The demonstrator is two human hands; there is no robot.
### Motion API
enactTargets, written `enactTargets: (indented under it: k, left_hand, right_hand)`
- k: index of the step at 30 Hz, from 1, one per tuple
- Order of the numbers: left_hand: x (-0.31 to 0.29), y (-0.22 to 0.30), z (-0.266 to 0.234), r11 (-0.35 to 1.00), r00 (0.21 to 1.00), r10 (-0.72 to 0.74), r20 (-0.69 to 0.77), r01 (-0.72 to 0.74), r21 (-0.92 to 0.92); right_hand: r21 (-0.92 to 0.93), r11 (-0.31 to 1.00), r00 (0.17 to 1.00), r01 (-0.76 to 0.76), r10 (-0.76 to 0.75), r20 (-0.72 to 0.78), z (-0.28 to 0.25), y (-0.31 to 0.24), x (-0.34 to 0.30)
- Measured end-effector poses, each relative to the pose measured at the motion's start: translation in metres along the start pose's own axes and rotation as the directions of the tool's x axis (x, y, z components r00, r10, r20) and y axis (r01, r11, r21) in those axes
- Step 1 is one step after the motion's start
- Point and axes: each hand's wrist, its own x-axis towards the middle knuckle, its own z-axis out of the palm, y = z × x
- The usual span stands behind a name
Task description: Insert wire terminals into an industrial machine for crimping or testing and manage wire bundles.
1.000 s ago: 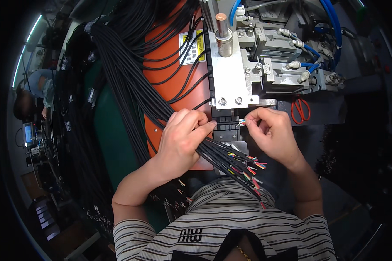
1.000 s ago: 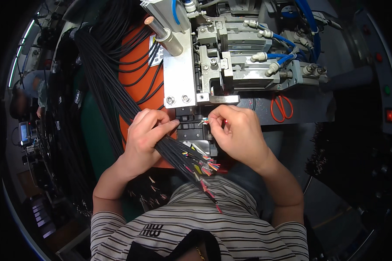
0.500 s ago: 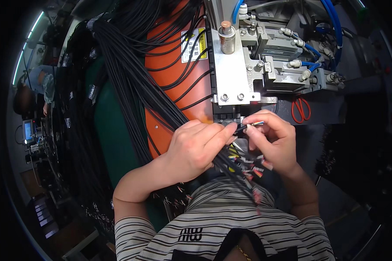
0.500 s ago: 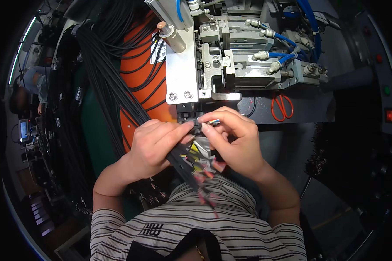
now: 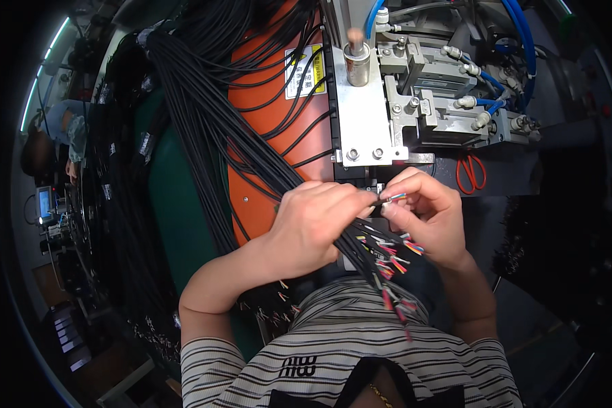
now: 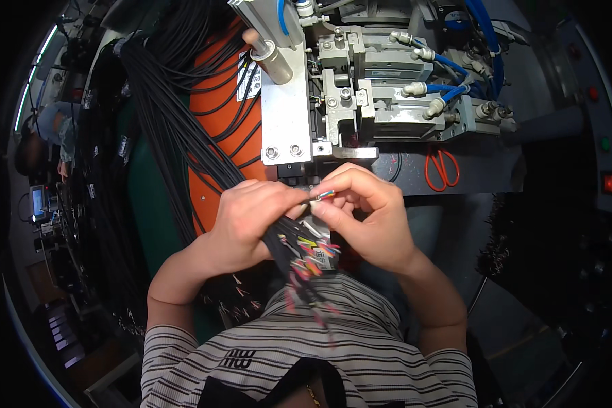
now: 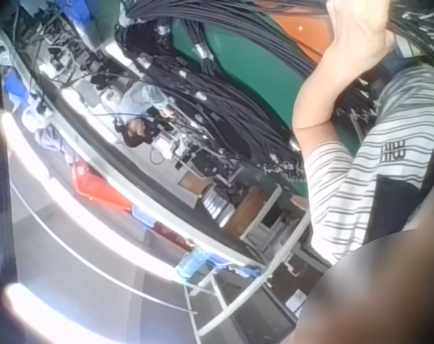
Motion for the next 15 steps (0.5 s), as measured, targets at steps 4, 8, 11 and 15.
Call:
enactTargets:
  k: [4, 8, 11, 15]
  left_hand:
    - [-0.003, 0.012, 0.008, 0.972, 1.000, 0.012, -0.004, -0.011, 0.234]
    - [0.000, 0.008, 0.010, 0.997, 0.992, 0.000, -0.126, 0.009, 0.073]
    - [-0.002, 0.007, 0.011, 0.993, 0.994, 0.007, -0.107, 0.005, 0.114]
    - [-0.005, 0.007, 0.012, 0.983, 0.994, 0.043, -0.098, -0.024, 0.183]
  right_hand:
    - [-0.177, 0.984, 1.000, 0.000, -0.002, -0.013, 0.003, 0.006, -0.004]
    - [-0.744, 0.570, 0.856, 0.349, -0.518, 0.004, 0.028, 0.013, -0.005]
    - [-0.730, 0.539, 0.831, 0.420, -0.552, 0.071, 0.023, 0.022, -0.008]
    - [-0.244, 0.962, 0.989, 0.123, -0.139, -0.053, 0.010, 0.003, -0.009]
